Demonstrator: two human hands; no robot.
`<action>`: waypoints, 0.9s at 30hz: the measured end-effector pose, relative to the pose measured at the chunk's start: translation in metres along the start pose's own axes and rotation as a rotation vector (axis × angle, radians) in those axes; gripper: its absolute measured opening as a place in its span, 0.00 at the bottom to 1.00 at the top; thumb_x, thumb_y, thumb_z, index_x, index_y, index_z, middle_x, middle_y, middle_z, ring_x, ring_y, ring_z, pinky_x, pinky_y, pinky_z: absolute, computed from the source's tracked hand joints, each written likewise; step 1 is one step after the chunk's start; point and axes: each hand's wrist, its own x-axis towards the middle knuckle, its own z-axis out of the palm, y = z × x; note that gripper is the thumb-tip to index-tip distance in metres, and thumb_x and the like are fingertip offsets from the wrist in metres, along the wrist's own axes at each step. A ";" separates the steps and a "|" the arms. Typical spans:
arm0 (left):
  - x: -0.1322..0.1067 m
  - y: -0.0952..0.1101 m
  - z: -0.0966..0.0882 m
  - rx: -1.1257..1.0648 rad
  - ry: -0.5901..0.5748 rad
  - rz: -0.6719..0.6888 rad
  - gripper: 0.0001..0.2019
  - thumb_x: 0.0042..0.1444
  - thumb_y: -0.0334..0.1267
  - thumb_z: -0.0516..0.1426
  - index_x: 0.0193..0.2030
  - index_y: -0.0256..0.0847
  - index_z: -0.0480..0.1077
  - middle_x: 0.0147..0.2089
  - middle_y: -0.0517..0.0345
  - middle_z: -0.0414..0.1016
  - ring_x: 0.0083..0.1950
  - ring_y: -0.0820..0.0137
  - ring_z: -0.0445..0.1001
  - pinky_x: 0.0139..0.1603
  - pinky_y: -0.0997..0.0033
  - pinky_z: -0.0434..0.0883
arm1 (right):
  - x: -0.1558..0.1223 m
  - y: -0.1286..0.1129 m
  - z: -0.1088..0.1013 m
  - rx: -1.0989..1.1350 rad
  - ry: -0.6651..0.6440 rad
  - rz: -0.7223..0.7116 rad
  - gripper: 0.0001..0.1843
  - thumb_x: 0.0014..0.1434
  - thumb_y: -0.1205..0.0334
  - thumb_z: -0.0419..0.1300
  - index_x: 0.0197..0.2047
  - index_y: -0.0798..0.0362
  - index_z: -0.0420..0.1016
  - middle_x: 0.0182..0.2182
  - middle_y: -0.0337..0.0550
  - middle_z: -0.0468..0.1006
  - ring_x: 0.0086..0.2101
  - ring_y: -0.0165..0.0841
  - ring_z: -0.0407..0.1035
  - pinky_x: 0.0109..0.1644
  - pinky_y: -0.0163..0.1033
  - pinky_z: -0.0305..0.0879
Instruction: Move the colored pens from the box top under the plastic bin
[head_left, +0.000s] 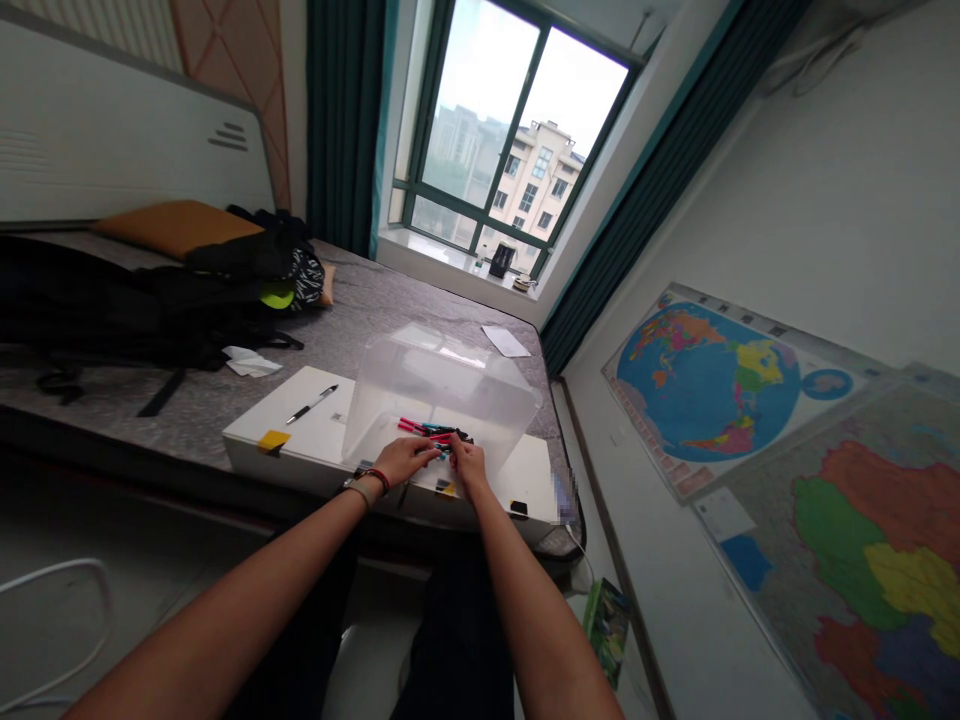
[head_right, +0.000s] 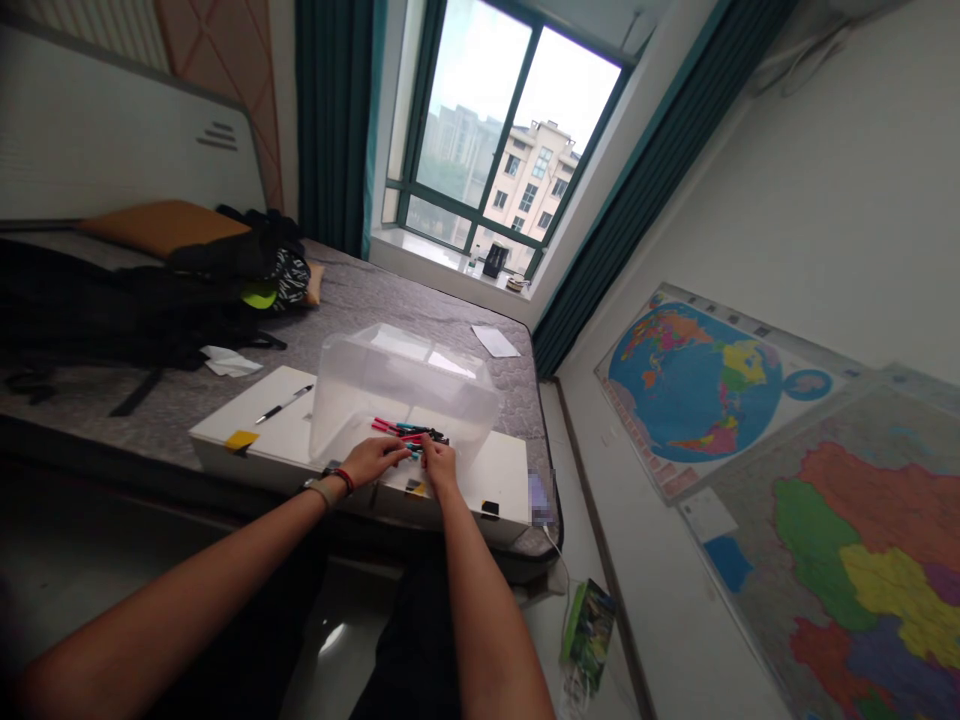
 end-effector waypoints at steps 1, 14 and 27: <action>0.000 0.001 -0.001 0.015 -0.027 0.000 0.23 0.60 0.59 0.48 0.36 0.46 0.77 0.33 0.59 0.78 0.36 0.68 0.74 0.34 0.73 0.60 | 0.000 0.000 0.000 -0.009 -0.001 -0.002 0.32 0.58 0.37 0.52 0.13 0.51 0.63 0.12 0.35 0.61 0.17 0.28 0.55 0.25 0.35 0.52; 0.007 -0.001 0.001 0.095 -0.096 -0.017 0.30 0.63 0.59 0.40 0.32 0.45 0.77 0.35 0.56 0.79 0.38 0.65 0.75 0.36 0.71 0.62 | 0.001 -0.001 -0.001 0.020 -0.077 0.015 0.31 0.59 0.35 0.50 0.17 0.51 0.63 0.14 0.34 0.62 0.18 0.28 0.55 0.25 0.35 0.51; 0.000 0.006 -0.002 0.050 -0.064 -0.021 0.27 0.62 0.59 0.43 0.31 0.46 0.76 0.29 0.58 0.78 0.34 0.66 0.75 0.33 0.72 0.61 | -0.001 -0.005 -0.001 0.044 -0.044 0.036 0.28 0.57 0.37 0.53 0.17 0.51 0.62 0.13 0.33 0.60 0.18 0.28 0.53 0.24 0.35 0.51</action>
